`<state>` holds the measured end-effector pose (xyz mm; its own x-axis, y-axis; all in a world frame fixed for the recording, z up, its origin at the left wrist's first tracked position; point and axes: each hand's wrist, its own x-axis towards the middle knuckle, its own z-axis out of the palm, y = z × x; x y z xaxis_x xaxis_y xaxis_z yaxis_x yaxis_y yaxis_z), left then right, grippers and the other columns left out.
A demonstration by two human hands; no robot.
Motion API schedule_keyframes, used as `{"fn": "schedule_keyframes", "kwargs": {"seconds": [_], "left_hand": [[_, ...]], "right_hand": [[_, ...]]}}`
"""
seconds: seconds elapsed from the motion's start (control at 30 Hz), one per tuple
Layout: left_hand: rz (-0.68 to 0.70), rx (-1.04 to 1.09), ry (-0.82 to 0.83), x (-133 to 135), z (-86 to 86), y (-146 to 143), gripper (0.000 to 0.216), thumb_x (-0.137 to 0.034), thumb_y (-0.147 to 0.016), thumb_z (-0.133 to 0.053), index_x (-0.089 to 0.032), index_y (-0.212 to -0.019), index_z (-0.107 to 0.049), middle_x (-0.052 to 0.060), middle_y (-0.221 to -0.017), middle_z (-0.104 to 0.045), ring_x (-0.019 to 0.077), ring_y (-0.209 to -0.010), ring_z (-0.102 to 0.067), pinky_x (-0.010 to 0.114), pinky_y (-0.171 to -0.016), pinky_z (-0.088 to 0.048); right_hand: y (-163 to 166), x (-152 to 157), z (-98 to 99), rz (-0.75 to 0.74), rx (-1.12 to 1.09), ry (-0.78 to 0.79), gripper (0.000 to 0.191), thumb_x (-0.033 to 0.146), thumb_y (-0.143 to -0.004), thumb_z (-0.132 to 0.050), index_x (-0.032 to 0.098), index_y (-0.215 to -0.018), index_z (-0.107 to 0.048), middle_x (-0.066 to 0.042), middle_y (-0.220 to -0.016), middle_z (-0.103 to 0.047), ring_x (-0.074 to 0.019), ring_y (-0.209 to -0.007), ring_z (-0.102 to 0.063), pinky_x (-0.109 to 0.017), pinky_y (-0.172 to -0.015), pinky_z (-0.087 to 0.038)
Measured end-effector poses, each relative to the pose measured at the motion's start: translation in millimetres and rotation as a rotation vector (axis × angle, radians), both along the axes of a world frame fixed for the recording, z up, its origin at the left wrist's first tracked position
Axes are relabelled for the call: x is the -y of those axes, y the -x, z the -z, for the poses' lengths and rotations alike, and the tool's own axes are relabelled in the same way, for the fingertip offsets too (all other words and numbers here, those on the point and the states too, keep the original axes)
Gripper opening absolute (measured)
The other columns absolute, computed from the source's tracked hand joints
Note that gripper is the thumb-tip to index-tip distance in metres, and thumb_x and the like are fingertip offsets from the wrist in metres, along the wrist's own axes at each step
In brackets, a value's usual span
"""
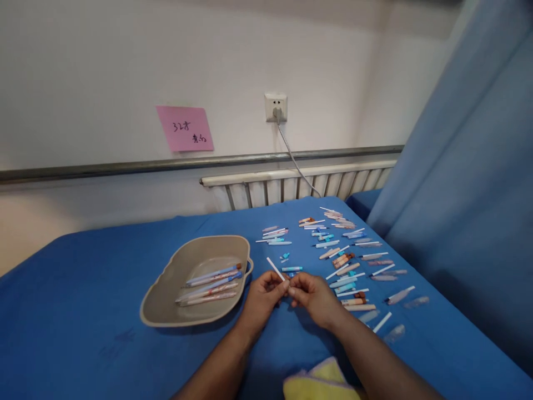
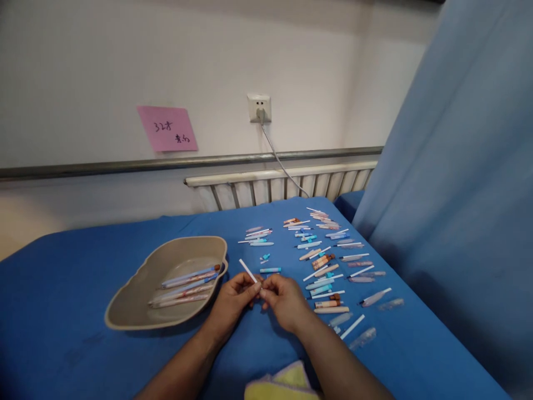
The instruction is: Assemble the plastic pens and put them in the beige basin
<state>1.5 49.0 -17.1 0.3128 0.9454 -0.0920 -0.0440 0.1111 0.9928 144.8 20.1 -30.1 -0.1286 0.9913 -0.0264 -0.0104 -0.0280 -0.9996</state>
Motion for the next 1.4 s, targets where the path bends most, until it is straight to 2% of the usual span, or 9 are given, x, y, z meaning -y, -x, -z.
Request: {"fn": "schedule_keyframes", "kwargs": {"seconds": [0.13,0.3,0.47,0.77,1.17,1.4], "left_hand": [[0.061,0.036,0.061,5.4,-4.8,-2.1,0.024,-0.033,-0.062,-0.075,-0.014,-0.065,-0.059,0.000,-0.072,-0.062,0.0076,-0.053,-0.048,0.019,-0.049,-0.037],[0.019,0.054,0.028,4.3,-4.2,-1.7,0.029,-0.036,-0.069,-0.070,-0.016,-0.087,-0.062,-0.002,-0.064,-0.058,0.0102,-0.053,-0.051,0.020,-0.049,-0.038],[-0.006,-0.004,-0.005,0.3,0.8,2.4,0.023,-0.037,-0.075,-0.064,-0.015,-0.071,-0.056,-0.003,-0.053,-0.054,0.0082,-0.047,-0.046,0.020,-0.050,-0.037],[-0.015,-0.078,-0.019,-1.7,0.3,2.4,0.023,-0.037,-0.075,-0.065,-0.016,-0.071,-0.055,-0.004,-0.053,-0.053,0.0084,-0.049,-0.045,0.020,-0.051,-0.036],[-0.027,-0.091,-0.022,1.7,-7.4,-1.5,0.025,-0.038,-0.068,-0.069,-0.016,-0.065,-0.058,-0.004,-0.052,-0.053,0.0091,-0.048,-0.046,0.021,-0.051,-0.037],[-0.002,-0.118,-0.025,0.9,-3.6,-0.6,0.027,-0.040,-0.069,-0.069,-0.015,-0.066,-0.059,-0.003,-0.052,-0.054,0.0095,-0.048,-0.047,0.021,-0.051,-0.038]], "right_hand": [[-1.0,11.0,-8.0,0.027,-0.058,0.098,0.027,0.041,-0.069,-0.065,0.017,-0.067,-0.053,0.002,-0.059,-0.059,-0.0106,-0.051,-0.054,-0.023,-0.052,-0.042],[-4.5,16.4,-9.6,0.069,-0.018,0.095,0.022,0.038,-0.067,-0.066,0.018,-0.066,-0.056,0.003,-0.057,-0.057,-0.0102,-0.051,-0.052,-0.023,-0.053,-0.042],[-2.4,16.4,-7.2,0.075,-0.022,0.131,0.013,0.028,-0.066,-0.065,0.018,-0.069,-0.057,0.005,-0.054,-0.053,-0.0089,-0.048,-0.047,-0.021,-0.047,-0.039],[5.9,15.4,2.2,0.113,-0.056,0.218,0.017,0.029,-0.064,-0.062,0.016,-0.074,-0.056,0.006,-0.053,-0.052,-0.0079,-0.041,-0.049,-0.022,-0.045,-0.039],[4.4,14.9,6.4,0.086,0.029,0.194,0.023,0.038,-0.070,-0.061,0.015,-0.071,-0.059,0.004,-0.056,-0.057,-0.0084,-0.043,-0.052,-0.021,-0.046,-0.040],[3.4,15.8,10.7,0.097,0.145,0.126,0.012,0.026,-0.074,-0.055,0.016,-0.071,-0.061,0.003,-0.057,-0.057,-0.0094,-0.045,-0.054,-0.021,-0.048,-0.041]]}}
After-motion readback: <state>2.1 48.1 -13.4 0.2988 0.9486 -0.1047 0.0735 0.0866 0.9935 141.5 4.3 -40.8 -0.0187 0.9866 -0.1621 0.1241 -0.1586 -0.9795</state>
